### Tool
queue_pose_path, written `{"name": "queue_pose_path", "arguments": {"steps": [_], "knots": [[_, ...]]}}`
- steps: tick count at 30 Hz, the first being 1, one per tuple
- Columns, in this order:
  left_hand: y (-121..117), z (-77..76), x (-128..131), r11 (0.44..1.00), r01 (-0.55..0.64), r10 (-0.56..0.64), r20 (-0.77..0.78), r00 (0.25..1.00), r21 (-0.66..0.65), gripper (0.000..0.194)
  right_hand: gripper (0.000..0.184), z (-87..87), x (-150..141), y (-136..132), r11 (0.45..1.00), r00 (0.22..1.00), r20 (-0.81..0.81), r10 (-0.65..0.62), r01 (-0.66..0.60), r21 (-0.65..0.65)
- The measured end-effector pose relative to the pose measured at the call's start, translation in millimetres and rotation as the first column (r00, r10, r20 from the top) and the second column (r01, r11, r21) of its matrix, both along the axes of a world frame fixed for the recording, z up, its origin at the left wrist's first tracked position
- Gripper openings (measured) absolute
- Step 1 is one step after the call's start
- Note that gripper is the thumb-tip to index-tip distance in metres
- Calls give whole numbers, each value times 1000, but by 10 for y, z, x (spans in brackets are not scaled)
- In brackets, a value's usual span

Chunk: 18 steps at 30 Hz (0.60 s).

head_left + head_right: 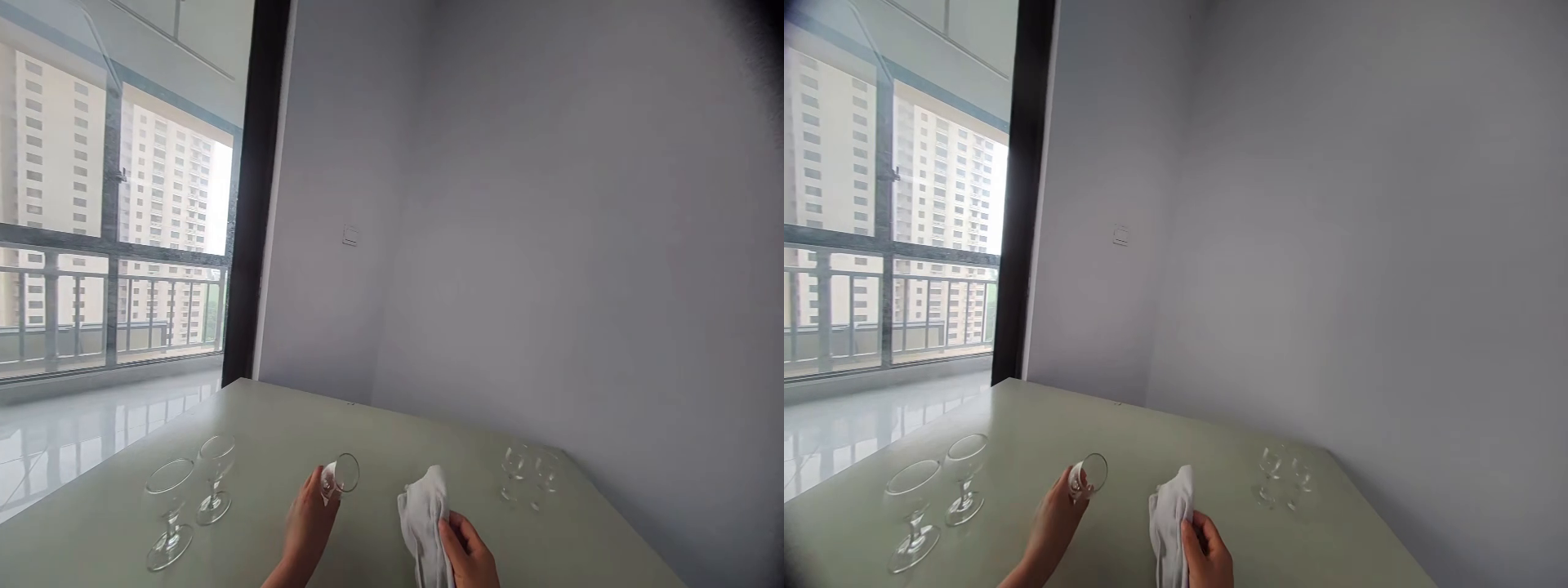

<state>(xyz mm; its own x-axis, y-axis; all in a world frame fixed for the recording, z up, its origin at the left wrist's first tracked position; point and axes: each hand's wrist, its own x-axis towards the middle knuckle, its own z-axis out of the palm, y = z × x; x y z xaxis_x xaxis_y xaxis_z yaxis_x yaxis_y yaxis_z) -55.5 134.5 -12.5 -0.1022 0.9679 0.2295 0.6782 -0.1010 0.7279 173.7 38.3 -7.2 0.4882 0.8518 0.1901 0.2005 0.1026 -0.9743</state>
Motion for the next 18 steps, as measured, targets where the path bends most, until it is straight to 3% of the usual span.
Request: {"name": "queue_pose_path", "arguments": {"steps": [3, 6, 8, 11, 15, 18], "knots": [[-273, 34, 303, 990, 139, -135, -125, 983, 26, 12, 52, 108, -178, -52, 993, 1000, 31, -6, 2, 116], [-445, 86, 465, 972, 235, -224, -211, 952, 28, 10, 48, 6, -413, -112, 968, 959, 226, 169, -205, 147], [-506, 114, 490, 964, 266, -251, -255, 934, 23, 11, 59, -106, -489, -148, 940, 903, 309, 299, -335, 69], [-553, 130, 458, 951, 310, -289, -328, 899, 11, 13, 71, -205, -455, -183, 916, 862, 311, 400, -371, -151], [-621, 140, 443, 936, 351, -326, -425, 845, -19, 18, 61, -198, -329, -176, 905, 879, 305, 367, -262, -335], [-699, 165, 496, 935, 354, -320, -489, 811, -24, 29, 32, -198, -309, -174, 911, 900, 281, 333, -230, -343]]}}
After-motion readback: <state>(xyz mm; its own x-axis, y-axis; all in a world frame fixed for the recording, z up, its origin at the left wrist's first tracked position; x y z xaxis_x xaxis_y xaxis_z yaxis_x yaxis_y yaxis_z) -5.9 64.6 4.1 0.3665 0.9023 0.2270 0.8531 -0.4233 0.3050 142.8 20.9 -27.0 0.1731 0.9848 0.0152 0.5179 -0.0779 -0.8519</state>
